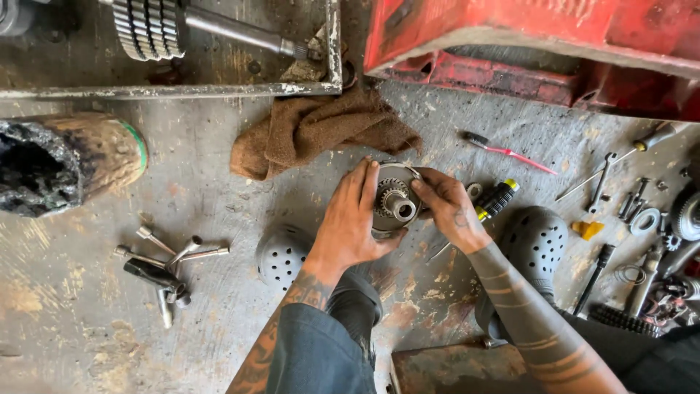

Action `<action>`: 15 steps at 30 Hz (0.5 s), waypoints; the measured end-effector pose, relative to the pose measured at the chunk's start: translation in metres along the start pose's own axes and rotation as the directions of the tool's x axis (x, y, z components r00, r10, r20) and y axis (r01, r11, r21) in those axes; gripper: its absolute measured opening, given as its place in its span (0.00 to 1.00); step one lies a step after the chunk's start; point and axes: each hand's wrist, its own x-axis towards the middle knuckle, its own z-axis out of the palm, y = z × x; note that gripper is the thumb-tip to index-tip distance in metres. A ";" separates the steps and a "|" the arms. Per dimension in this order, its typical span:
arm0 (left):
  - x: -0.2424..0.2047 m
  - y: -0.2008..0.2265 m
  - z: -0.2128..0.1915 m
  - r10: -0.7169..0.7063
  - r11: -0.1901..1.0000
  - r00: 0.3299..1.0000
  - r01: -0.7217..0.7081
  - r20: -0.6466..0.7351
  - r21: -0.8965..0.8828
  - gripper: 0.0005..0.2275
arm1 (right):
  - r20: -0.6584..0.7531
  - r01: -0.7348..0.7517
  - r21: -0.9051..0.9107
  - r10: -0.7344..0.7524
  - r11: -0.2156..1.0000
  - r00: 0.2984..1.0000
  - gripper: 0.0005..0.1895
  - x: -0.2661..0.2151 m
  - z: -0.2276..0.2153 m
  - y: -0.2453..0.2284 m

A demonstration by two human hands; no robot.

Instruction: The person assembles a cylindrical mechanical component by hand, inserting a small metal piece into the center and rotating the assembly to check the fit. The person then lifts the component to inspect it from different angles before placing it back down.

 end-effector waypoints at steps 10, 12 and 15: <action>-0.006 -0.003 0.012 -0.078 0.997 0.997 0.078 -0.003 0.010 0.52 | -0.031 0.040 -0.006 -0.041 0.999 0.999 0.24 -0.001 0.003 0.004; -0.006 -0.006 0.015 -0.061 0.998 0.998 0.062 -0.032 0.014 0.52 | -0.043 0.049 -0.009 -0.049 0.999 0.998 0.24 -0.004 0.005 0.002; -0.004 -0.005 0.015 -0.042 0.999 0.997 0.041 -0.065 -0.011 0.52 | -0.020 0.096 -0.032 -0.097 0.995 0.995 0.25 -0.002 0.002 0.012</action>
